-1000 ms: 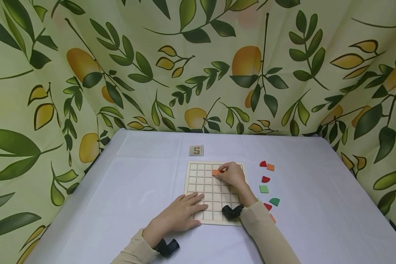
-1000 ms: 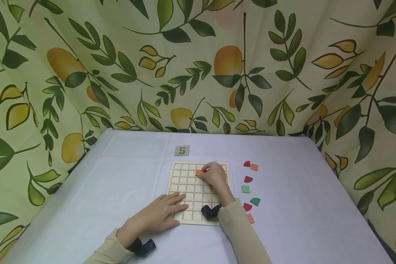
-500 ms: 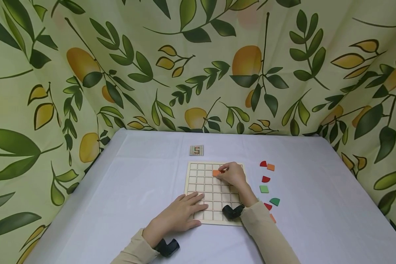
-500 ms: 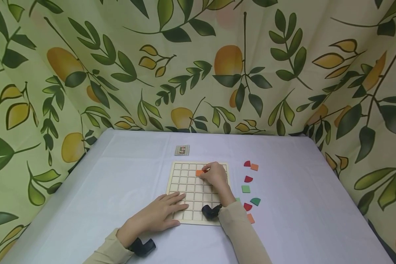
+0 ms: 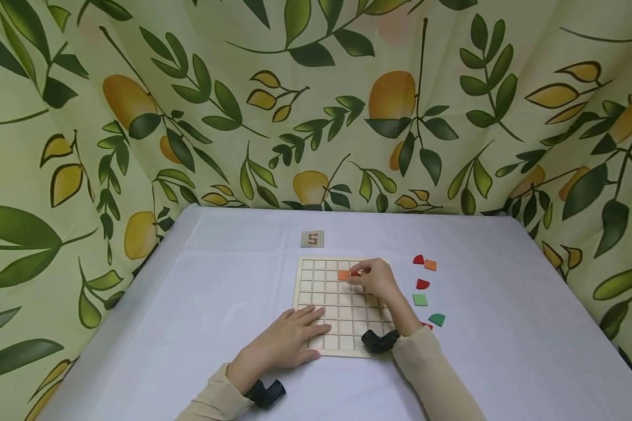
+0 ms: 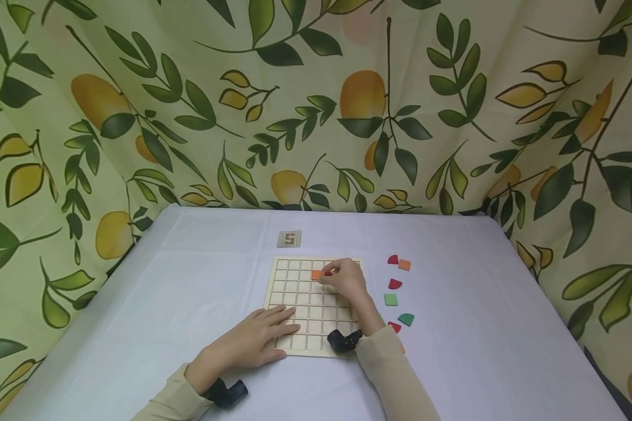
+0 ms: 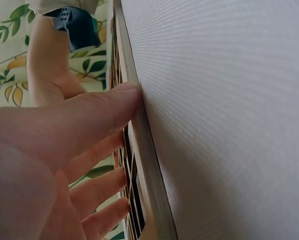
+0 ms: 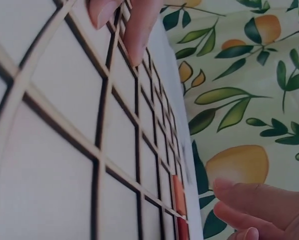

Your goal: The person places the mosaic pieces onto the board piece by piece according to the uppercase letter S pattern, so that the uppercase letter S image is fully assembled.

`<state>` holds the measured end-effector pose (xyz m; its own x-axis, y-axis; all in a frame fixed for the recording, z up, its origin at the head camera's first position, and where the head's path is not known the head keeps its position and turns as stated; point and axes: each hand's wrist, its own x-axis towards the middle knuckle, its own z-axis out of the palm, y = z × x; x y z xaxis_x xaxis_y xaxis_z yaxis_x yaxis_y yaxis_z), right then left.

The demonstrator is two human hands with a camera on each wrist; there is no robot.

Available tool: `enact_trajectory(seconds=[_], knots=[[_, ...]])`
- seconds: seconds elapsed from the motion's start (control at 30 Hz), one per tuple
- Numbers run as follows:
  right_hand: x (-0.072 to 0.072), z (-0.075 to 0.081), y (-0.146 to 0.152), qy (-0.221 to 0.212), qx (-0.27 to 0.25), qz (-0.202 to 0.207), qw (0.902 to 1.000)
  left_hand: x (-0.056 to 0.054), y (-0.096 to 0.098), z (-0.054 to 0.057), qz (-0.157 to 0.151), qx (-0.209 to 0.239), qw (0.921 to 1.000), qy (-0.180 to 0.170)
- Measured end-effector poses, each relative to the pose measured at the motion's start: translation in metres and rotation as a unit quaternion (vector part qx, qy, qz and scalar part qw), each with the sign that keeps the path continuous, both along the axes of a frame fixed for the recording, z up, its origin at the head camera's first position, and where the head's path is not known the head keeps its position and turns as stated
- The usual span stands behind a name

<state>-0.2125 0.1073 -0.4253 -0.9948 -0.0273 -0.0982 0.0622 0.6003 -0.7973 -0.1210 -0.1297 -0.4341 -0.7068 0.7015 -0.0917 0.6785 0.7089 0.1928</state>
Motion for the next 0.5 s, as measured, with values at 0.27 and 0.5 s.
enact_trajectory(seconds=[0.27,0.5], knots=[[0.011,0.009,0.015,0.018,-0.026,0.039,0.9987,0.001,0.001,0.003,-0.001,0.002,1.0,0.001],[0.022,0.012,0.028,0.01,-0.029,0.05,0.9983,0.002,0.001,0.004,0.006,0.002,1.0,-0.008]])
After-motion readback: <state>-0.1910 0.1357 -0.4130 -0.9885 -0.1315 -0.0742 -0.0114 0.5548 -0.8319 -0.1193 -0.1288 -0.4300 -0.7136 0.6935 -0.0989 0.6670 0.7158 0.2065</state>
